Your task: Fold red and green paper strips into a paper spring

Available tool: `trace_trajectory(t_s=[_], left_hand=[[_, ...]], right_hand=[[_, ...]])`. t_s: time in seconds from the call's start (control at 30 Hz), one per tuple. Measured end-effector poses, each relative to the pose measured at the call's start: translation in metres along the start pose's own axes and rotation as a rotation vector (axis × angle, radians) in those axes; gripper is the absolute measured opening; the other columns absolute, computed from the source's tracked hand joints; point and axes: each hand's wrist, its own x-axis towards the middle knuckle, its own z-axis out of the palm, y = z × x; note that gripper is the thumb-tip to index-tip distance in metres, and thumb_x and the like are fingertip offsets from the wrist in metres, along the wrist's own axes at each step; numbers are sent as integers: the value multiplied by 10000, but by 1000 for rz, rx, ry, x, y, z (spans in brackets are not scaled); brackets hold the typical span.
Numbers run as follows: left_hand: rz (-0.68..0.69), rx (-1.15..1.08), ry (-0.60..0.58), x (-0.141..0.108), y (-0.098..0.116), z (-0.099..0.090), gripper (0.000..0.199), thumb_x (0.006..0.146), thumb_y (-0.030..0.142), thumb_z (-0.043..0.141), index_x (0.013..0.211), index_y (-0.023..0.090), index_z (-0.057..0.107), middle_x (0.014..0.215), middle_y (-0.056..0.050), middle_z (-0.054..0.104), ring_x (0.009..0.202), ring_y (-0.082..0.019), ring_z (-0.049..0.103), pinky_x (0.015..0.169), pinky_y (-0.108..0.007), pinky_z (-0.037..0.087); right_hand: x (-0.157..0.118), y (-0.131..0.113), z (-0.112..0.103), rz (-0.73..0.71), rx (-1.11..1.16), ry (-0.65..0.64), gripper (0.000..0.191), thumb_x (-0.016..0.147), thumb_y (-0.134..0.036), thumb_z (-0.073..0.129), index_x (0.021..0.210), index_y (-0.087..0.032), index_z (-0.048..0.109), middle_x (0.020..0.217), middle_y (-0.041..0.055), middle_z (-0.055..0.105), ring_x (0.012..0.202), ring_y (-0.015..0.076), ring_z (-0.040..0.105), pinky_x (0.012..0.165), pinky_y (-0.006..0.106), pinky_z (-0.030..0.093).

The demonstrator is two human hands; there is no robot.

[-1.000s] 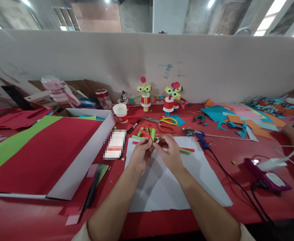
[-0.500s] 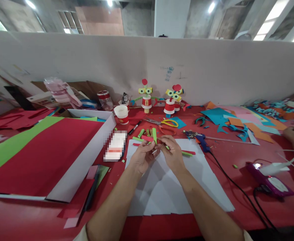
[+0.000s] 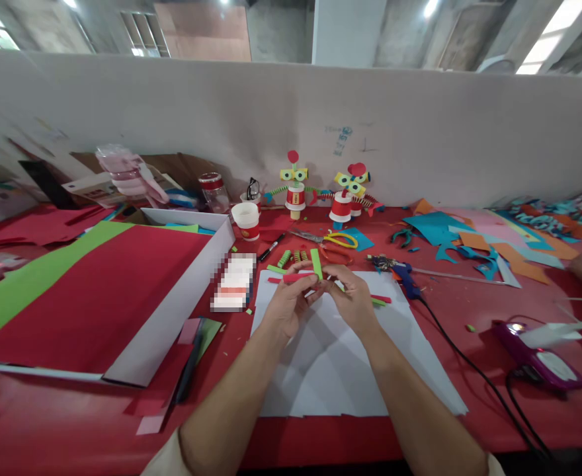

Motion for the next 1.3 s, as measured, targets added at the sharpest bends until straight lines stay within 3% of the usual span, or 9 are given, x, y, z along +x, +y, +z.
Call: trace_trajectory(t_s=[0.17,0.33,0.5,0.7,0.83,1.03,1.13,1.3], left_hand=[[-52,-8,36,0,-1,0,326,637,155,753,934,203,627,758,19,688,696,-98,637,719,-229,502],[-117,-127,120,0,-3,0,302,622,125,753,898,190,651,720,28,679,654,-74,621,696,-193,503],[-120,-120,128,0,-5,1,250,626,131,757,854,181,666,731,15,686,677,-85,629,712,-204,508],[-102,-138,147,-2,-4,5,234,639,152,757,864,175,696,804,-1,718,741,-102,649,759,-231,514],[-55,-132,167,-3,-6,8,214,638,125,749,843,174,709,809,-7,728,757,-109,659,804,-242,506],[89,-49,150,-4,-11,10,224,628,144,770,845,168,718,831,-8,733,796,-114,664,884,-265,476],[139,-28,157,-4,-13,10,208,626,155,770,828,169,722,823,-12,733,795,-125,666,884,-285,472],[214,-8,111,-5,-10,8,217,568,132,786,771,174,722,788,-10,725,783,-115,652,825,-236,470]], right_hand=[[2,0,-3,-3,3,-60,118,804,-246,605,884,-235,692,868,24,668,827,180,598,774,307,469],[-3,0,1,19,22,4,211,783,-258,629,991,-244,663,951,27,675,814,171,604,764,305,485],[-5,0,5,25,-11,69,148,784,-215,602,910,-245,672,891,10,682,812,171,608,757,301,487],[-4,-6,4,36,34,62,159,788,-249,621,938,-239,670,956,21,679,849,171,614,757,292,493],[-8,-11,7,87,103,52,208,813,-303,611,1006,-234,643,989,39,672,839,172,622,741,299,510],[-12,-13,18,141,198,240,204,813,-295,610,1004,-223,606,972,46,668,865,171,627,780,313,517],[-13,-12,21,147,175,245,168,817,-303,612,962,-217,619,924,42,674,836,169,633,785,321,522],[-15,-14,22,94,221,248,118,824,-267,614,931,-225,641,1018,57,670,953,192,629,847,339,516]])
